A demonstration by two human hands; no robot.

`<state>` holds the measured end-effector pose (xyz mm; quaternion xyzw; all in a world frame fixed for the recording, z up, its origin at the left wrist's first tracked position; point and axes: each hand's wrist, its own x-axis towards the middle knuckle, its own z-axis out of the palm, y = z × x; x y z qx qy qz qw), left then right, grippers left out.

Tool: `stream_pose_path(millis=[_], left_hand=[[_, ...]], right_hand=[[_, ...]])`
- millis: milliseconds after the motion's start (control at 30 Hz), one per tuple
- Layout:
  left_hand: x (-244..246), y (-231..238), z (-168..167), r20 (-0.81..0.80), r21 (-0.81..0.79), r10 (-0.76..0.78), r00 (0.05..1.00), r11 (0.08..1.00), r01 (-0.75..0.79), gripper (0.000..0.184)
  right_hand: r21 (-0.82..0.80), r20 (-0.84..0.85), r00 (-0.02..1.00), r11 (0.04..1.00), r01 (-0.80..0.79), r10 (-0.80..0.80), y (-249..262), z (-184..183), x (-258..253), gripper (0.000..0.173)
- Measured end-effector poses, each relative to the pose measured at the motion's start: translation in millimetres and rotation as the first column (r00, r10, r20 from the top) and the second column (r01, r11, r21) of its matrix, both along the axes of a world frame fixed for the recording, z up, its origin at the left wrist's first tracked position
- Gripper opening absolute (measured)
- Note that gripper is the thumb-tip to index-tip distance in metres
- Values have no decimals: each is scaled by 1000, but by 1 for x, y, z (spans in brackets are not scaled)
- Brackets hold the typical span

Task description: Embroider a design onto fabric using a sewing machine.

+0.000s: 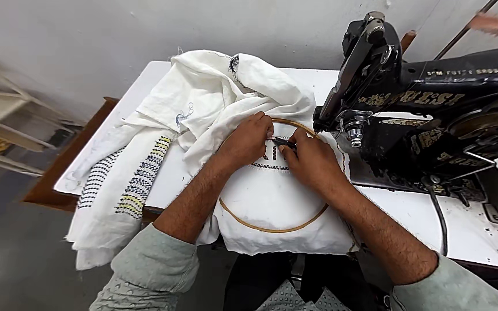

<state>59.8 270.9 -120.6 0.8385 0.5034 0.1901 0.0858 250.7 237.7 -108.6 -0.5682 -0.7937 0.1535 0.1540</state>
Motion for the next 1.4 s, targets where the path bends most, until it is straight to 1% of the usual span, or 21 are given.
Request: stream_pose_path(millis=[167, 233, 300, 400, 567, 767, 833, 900, 967, 1067, 1133, 1167, 1233, 1300, 1333, 1367, 1400], left_hand=[[-5, 1, 3, 65, -26, 1, 998, 1000, 1, 14], [-10, 1, 5, 107, -39, -18, 994, 999, 23, 16], [-13, 2, 5, 116, -39, -45, 992, 998, 50, 15], [-10, 2, 4, 79, -9, -53, 995, 998, 54, 10], [-3, 0, 0, -24, 26, -22, 999, 999, 22, 11], [-3, 0, -1, -16, 18, -14, 1000, 1000, 15, 10], [-2, 0, 0, -6, 11, -10, 1000, 1000, 10, 10], [-4, -1, -1, 71, 26, -3, 997, 1000, 1, 12], [-9, -1, -2, 222, 66, 13, 975, 997, -28, 14], [-21, -1, 0, 475, 144, 42, 879, 982, -125, 17], [-27, -1, 7, 595, 176, 69, 800, 961, -214, 18], [-31, -2, 11, 640, 197, 71, 765, 947, -253, 18], [-36, -4, 18, 706, 243, 50, 707, 920, -307, 18], [-40, -5, 22, 740, 276, 26, 673, 899, -339, 19], [-42, -5, 23, 747, 286, 22, 665, 892, -350, 20], [-44, -5, 23, 749, 294, 22, 662, 885, -362, 21], [-45, -5, 22, 751, 297, 29, 660, 878, -376, 22]], right_hand=[[-28, 1, 1000, 1000, 0, 0, 2, 4, -5, 30], [-29, 5, 1000, 1000, -2, 2, 2, 4, -6, 29], [-26, 7, 1000, 1000, -2, 3, 2, 4, -6, 29], [-12, 13, 1000, 1000, -8, 8, 2, 3, -6, 28], [12, 30, 999, 1000, -12, 12, 1, 1, -8, 28], [87, 78, 997, 996, -35, 29, -1, -2, -11, 22], [98, 63, 998, 995, -33, 27, -1, -3, -10, 22], [104, 29, 999, 994, -17, 14, -5, -3, -6, 23], [113, -1, 1000, 994, -11, 12, -18, 0, 5, 25], [195, -54, 999, 981, 12, -1, -48, 4, 43, 29], [264, -48, 997, 962, 66, -56, -63, -1, 84, 32], [287, -20, 994, 952, 110, -109, -68, -3, 106, 33], [322, 64, 971, 926, 197, -229, -73, -9, 148, 38], [354, 134, 942, 903, 244, -307, -77, -12, 178, 45], [381, 125, 941, 891, 246, -313, -81, -9, 185, 50], [410, 76, 954, 881, 235, -291, -88, -1, 185, 54], [424, -21, 972, 878, 221, -234, -99, 11, 178, 54]])
